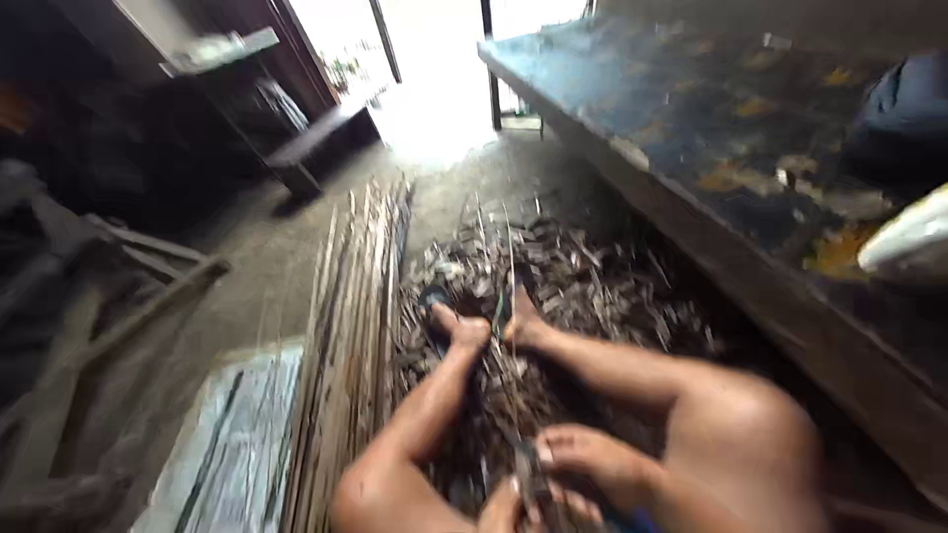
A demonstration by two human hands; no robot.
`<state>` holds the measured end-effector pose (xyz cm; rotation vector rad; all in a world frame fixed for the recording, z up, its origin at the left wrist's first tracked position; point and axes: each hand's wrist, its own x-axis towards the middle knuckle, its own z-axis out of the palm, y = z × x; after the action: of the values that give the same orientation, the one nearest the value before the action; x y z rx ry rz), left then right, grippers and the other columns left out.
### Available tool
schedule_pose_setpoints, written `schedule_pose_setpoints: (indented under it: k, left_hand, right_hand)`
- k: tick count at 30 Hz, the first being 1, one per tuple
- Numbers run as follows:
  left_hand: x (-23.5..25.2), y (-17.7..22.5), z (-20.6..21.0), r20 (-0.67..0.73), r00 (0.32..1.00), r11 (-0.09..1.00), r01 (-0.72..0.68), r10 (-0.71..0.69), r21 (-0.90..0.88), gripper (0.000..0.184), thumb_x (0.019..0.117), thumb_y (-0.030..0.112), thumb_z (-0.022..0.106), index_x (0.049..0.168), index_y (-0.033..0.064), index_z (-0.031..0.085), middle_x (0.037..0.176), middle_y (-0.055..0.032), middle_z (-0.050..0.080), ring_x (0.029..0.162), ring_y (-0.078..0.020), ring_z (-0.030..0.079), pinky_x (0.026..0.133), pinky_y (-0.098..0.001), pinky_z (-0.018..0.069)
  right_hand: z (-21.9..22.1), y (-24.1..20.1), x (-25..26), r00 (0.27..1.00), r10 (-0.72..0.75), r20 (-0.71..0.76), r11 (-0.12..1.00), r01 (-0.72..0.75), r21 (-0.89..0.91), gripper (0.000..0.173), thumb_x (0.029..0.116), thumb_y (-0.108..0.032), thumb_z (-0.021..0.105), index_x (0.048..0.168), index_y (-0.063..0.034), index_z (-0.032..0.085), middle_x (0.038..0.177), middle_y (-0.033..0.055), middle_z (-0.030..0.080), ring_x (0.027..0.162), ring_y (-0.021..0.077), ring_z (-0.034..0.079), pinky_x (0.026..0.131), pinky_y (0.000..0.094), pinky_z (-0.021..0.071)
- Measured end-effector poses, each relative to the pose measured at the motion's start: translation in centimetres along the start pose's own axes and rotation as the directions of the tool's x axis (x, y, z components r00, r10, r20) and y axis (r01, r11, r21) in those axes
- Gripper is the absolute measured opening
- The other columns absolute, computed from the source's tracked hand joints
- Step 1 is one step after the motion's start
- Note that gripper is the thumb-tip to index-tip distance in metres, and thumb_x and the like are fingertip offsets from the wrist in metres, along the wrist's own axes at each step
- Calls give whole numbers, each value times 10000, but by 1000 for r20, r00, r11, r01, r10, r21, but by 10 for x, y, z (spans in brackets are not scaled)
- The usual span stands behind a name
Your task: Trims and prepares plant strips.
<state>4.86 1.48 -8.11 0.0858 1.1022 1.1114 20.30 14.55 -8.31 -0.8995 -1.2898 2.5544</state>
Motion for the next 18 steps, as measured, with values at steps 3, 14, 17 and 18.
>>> schedule_pose_setpoints:
  k: [3, 14, 17, 18]
  left_hand:
    - [-3, -19, -14, -44, 999, 997, -22, 19, -69, 310, 1119, 253, 308, 1052, 82, 558, 781, -28, 612, 552, -78, 544, 506, -214, 487]
    - [-19, -12, -1, 64, 995, 994, -70, 75, -83, 317, 1128, 243, 259, 1043, 105, 531, 718, -18, 531, 517, -76, 482, 474, -203, 443]
    - [-23, -9, 0, 67, 996, 995, -52, 58, -87, 354, 1130, 243, 229, 1041, 91, 536, 691, -17, 519, 473, -70, 453, 436, -194, 419]
    - [-24, -10, 0, 54, 997, 994, -51, 57, -93, 350, 1123, 226, 229, 1035, 84, 537, 688, -20, 521, 474, -75, 458, 439, -199, 425]
  right_hand:
    - [-8, 14, -10, 983, 40, 182, 996, -53, 65, 223, 1056, -292, 465, 1014, -128, 609, 715, 16, 651, 504, 91, 597, 447, 249, 517]
    - [2, 30, -7, 927, 52, 371, 993, -88, 79, 280, 1070, -266, 461, 906, -100, 615, 621, 3, 614, 449, 58, 567, 403, 206, 470]
    - [1, 31, -6, 924, 49, 379, 994, -84, 77, 285, 1075, -263, 454, 895, -99, 602, 622, 5, 608, 445, 61, 564, 402, 206, 470]
    - [1, 32, -5, 925, 49, 376, 993, -85, 77, 287, 1076, -258, 453, 890, -97, 601, 620, 6, 606, 444, 62, 562, 401, 207, 468]
